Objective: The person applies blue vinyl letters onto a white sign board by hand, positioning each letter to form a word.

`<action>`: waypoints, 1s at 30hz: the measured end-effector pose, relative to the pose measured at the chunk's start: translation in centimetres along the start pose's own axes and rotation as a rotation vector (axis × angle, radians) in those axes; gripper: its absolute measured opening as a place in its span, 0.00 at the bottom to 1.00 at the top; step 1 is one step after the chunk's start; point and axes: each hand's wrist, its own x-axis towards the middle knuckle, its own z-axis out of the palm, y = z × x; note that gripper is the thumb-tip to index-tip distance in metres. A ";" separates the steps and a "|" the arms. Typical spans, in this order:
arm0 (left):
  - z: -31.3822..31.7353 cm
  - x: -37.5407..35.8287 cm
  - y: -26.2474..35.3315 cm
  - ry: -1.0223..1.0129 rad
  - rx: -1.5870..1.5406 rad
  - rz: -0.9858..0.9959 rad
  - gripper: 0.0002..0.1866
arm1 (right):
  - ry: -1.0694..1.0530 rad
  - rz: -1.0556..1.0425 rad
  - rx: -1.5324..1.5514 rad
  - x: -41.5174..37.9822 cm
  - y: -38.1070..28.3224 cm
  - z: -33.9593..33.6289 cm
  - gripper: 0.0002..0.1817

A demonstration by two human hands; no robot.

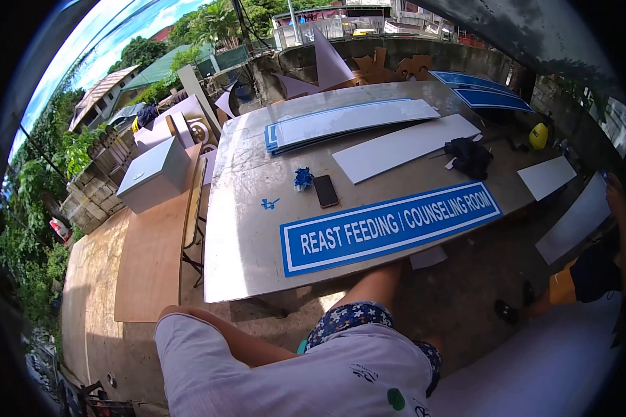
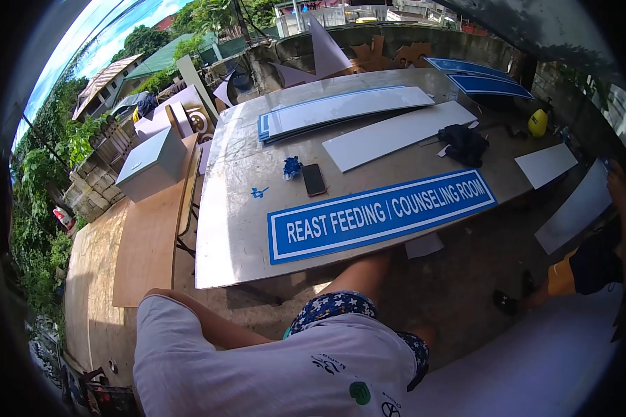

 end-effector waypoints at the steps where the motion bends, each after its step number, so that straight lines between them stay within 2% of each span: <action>1: -0.3 -0.2 -0.1 0.003 -0.001 -0.002 0.33 | 0.000 -0.002 0.005 0.2 -0.4 0.1 0.26; 11: -1.4 -1.5 -0.5 0.011 -0.013 -0.017 0.34 | -0.007 -0.007 0.042 1.2 -2.8 0.5 0.26; 15: -0.8 -1.2 -1.4 -0.020 -0.015 -0.043 0.34 | -0.032 0.024 0.055 -0.9 -2.2 1.7 0.26; 30: 0.9 0.1 -2.5 -0.035 -0.085 0.011 0.34 | -0.034 -0.001 0.015 0.8 -2.2 -1.2 0.25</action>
